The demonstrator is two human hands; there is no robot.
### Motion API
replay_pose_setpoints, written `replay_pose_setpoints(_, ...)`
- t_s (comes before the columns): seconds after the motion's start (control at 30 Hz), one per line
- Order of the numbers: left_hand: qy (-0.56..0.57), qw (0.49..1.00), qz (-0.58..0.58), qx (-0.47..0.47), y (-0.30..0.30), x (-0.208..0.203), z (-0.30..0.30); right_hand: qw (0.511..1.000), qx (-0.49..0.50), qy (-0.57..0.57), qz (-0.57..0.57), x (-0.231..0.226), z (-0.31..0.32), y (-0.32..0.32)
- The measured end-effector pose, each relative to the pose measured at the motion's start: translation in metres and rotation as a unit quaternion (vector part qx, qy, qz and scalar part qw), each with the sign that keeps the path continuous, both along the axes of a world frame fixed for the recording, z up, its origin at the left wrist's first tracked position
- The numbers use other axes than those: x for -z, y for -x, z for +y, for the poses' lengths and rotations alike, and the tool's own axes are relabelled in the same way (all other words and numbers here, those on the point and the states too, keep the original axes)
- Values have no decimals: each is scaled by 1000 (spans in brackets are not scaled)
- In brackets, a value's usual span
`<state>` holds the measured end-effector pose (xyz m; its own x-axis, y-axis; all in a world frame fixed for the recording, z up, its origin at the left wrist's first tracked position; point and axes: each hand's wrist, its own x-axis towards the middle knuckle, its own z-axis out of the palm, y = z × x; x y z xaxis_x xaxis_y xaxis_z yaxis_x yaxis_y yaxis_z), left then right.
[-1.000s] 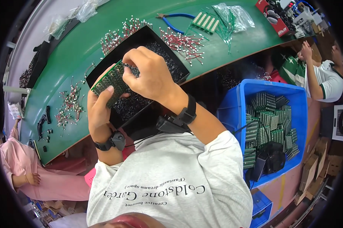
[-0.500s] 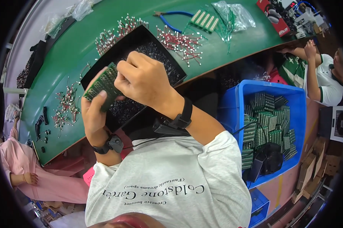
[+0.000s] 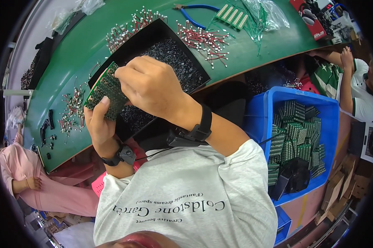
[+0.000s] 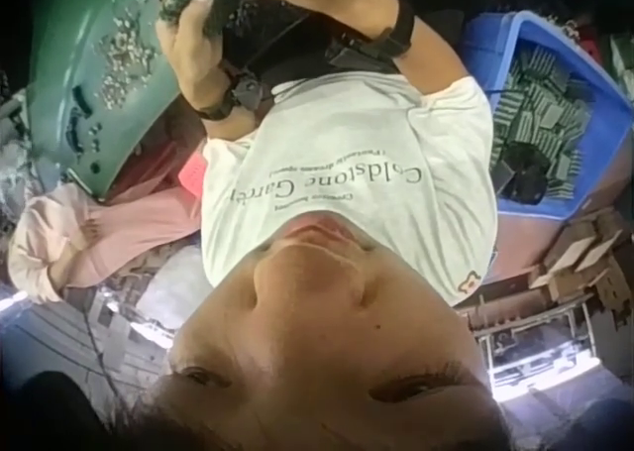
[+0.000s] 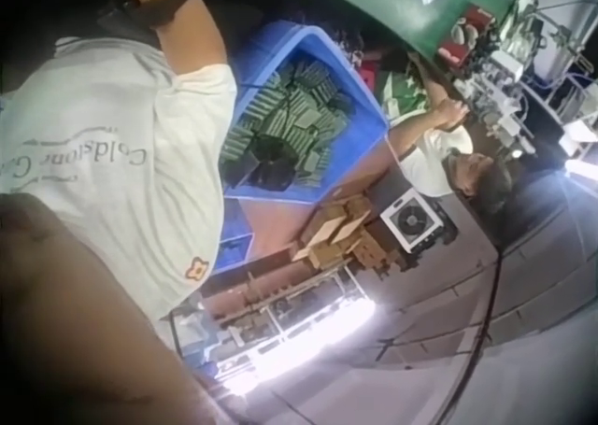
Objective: The person picks up a circuit board and inserts small black components into it by hand, then places the board into a blue bin and repeats the process.
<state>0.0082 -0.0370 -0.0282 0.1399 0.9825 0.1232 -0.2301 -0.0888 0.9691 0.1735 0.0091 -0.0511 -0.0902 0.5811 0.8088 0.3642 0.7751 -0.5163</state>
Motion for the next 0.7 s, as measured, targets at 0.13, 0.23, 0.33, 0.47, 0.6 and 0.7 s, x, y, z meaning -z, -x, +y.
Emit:
replay_pose_setpoints(0.13, -8, 1000, 19, -17, -1, 0, -3, 1000, 6, -28, 7, 0, 2, 3)
replay_pose_setpoints(0.23, -6, 1000, 20, -10, -1, 1, -3, 999, 13, -36, 5, 2, 4, 4)
replay_pose_setpoints(0.33, 5, 1000, 20, 0, 0, 4, 0, 999, 29, -20, -6, 3, 3, 3)
replay_pose_setpoints(0.47, 8, 999, 51, 2, -5, 0, 1, 998, 62, 4, -25, 2, -1, 4)
replay_pose_setpoints(0.6, 23, 999, 46, 12, -5, -3, 1, 997, 64, 31, -24, 1, -5, 3)
replay_pose_setpoints(0.7, 26, 998, 49, 10, -6, -3, 2, 997, 62, 31, -28, 1, -4, 1)
